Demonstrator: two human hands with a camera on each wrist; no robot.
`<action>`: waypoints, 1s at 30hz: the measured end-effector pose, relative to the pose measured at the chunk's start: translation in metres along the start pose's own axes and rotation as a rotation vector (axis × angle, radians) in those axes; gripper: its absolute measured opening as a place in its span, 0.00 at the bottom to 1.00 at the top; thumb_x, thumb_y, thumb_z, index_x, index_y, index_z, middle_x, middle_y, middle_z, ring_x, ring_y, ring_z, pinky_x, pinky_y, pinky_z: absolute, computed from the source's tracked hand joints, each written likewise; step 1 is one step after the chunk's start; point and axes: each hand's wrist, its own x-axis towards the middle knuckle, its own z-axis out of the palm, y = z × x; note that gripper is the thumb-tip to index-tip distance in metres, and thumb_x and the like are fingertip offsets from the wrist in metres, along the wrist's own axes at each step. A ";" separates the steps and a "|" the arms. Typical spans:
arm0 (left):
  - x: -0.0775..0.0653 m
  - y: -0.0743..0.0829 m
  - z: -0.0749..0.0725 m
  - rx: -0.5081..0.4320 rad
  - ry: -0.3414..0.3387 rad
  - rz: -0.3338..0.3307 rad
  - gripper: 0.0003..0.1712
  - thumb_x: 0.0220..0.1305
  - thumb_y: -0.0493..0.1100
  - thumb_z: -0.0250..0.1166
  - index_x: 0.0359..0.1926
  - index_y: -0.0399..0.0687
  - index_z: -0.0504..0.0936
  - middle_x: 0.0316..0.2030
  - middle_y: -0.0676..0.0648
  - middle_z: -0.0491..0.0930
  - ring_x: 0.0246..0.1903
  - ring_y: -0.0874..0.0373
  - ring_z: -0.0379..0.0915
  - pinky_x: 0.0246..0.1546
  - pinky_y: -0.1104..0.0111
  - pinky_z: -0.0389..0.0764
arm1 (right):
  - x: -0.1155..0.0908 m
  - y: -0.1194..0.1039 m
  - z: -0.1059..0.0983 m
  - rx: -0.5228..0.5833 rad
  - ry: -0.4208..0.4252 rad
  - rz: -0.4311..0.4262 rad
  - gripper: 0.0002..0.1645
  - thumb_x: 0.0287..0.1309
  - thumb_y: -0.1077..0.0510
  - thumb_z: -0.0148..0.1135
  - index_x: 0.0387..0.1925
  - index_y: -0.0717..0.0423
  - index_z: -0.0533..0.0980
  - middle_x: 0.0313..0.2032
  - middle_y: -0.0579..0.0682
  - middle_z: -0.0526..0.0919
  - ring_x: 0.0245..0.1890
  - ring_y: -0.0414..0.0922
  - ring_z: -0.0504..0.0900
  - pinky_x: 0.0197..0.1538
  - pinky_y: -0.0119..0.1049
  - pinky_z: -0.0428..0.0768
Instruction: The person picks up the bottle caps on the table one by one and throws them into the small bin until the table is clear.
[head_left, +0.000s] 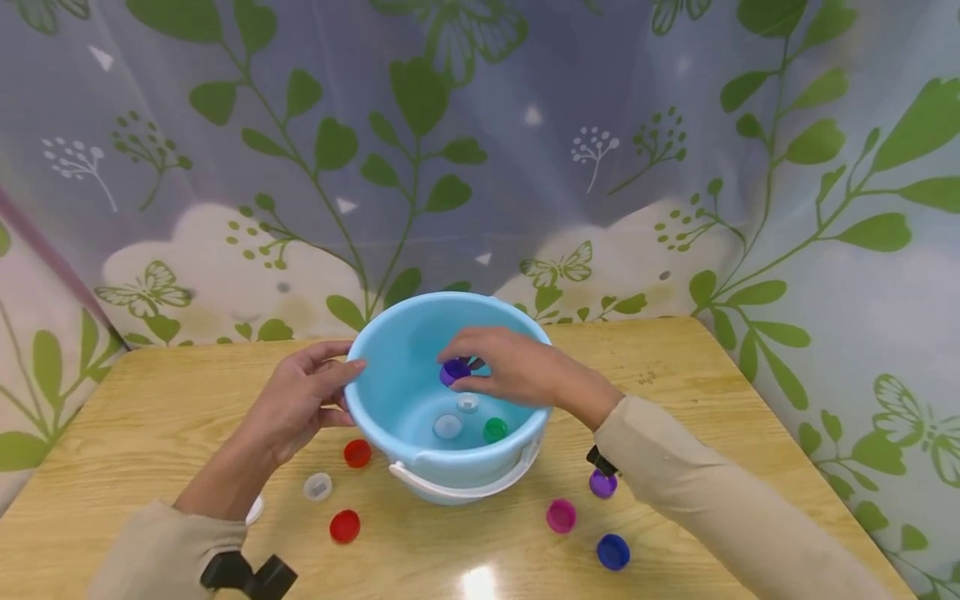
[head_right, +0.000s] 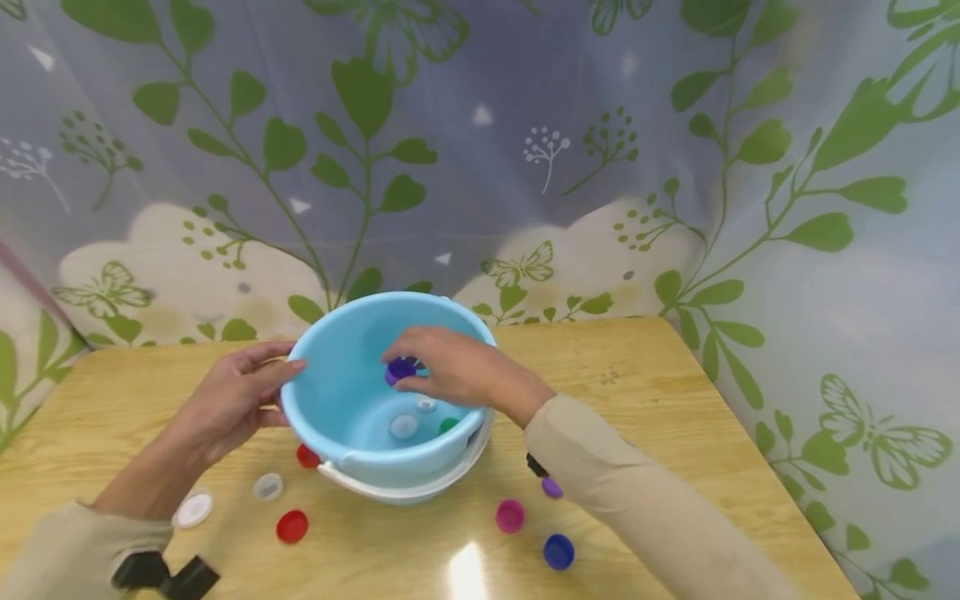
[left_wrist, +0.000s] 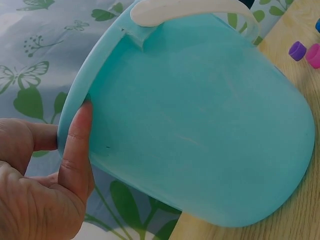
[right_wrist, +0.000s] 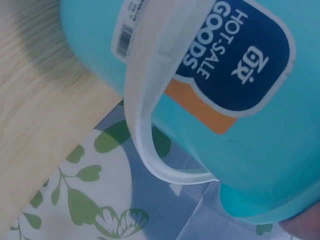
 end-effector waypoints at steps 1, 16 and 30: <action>0.000 0.000 0.000 -0.003 -0.001 -0.001 0.31 0.65 0.41 0.63 0.63 0.33 0.63 0.31 0.44 0.79 0.21 0.59 0.76 0.27 0.66 0.84 | 0.000 0.000 0.000 0.002 -0.007 0.004 0.19 0.61 0.52 0.63 0.52 0.52 0.78 0.49 0.45 0.79 0.52 0.39 0.75 0.56 0.31 0.73; 0.000 -0.001 0.000 -0.018 0.002 -0.002 0.31 0.65 0.41 0.63 0.63 0.33 0.63 0.32 0.43 0.80 0.21 0.59 0.76 0.26 0.66 0.84 | -0.002 -0.001 0.001 0.069 0.044 0.127 0.20 0.61 0.52 0.64 0.54 0.53 0.77 0.50 0.45 0.80 0.47 0.39 0.78 0.52 0.33 0.77; 0.000 -0.002 0.000 -0.051 0.008 -0.001 0.29 0.65 0.40 0.63 0.62 0.33 0.64 0.31 0.44 0.80 0.20 0.59 0.76 0.25 0.67 0.84 | -0.009 0.004 0.001 0.172 0.357 0.114 0.13 0.66 0.58 0.57 0.50 0.56 0.78 0.46 0.47 0.81 0.44 0.38 0.79 0.50 0.35 0.79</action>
